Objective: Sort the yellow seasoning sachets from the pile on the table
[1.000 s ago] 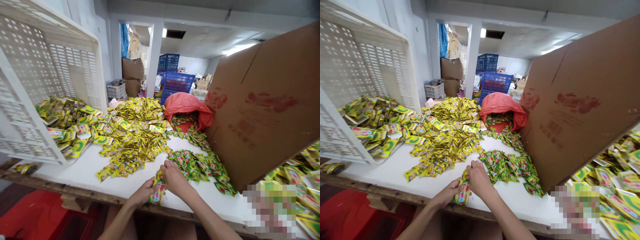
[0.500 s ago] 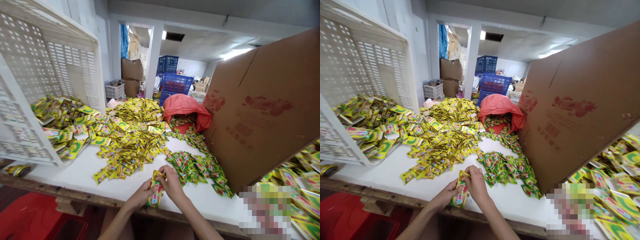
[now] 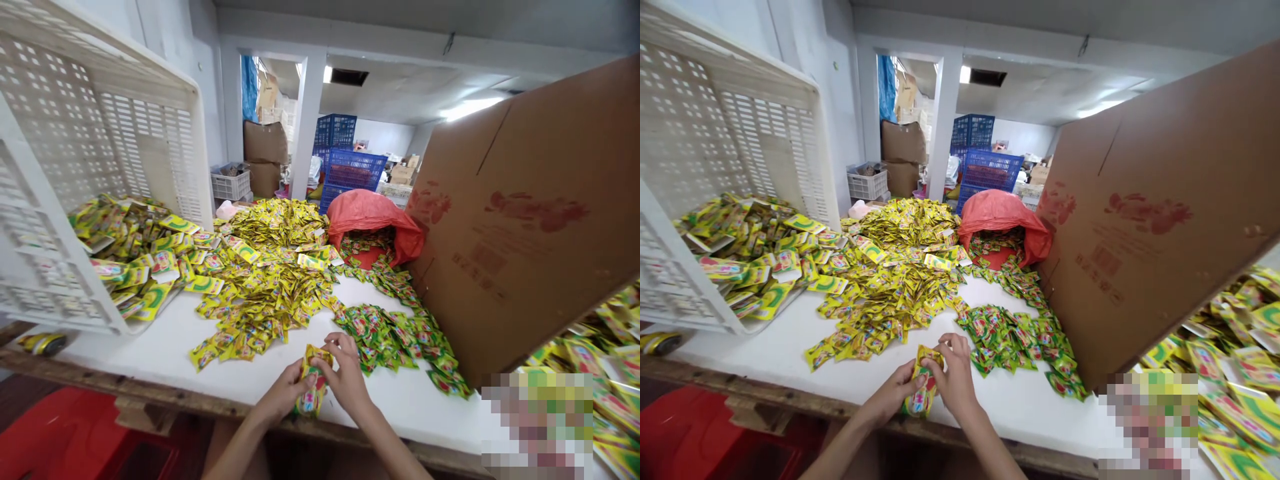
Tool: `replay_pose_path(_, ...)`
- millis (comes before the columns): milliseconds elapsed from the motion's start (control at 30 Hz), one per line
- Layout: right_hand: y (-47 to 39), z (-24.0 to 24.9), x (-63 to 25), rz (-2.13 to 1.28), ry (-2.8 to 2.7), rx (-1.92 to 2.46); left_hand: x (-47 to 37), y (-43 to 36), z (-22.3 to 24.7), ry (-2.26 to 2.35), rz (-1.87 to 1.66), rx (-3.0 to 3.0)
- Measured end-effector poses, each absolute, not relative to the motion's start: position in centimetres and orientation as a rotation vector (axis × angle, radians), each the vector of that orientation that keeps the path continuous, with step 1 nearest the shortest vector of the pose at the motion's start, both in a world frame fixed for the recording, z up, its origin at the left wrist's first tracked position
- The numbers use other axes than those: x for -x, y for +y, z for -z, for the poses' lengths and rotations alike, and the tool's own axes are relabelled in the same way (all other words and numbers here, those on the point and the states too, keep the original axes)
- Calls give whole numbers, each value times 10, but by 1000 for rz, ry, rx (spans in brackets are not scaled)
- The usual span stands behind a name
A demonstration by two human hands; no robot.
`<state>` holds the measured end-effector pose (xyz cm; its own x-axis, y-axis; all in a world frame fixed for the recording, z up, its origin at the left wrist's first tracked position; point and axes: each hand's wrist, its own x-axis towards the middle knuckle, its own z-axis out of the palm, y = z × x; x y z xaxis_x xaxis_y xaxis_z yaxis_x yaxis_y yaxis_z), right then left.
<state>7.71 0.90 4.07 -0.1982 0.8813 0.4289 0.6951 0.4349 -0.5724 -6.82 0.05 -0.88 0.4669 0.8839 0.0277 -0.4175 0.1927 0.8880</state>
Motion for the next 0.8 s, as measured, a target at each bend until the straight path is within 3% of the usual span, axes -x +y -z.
replay_pose_path(400,13,-21,-82,-454,-1833,1342,72,-1,6,607,-943,-996)
replay_pose_path(800,1,-51,-88,-330,-2142,1383,73,-1,3,666,-990,-1060)
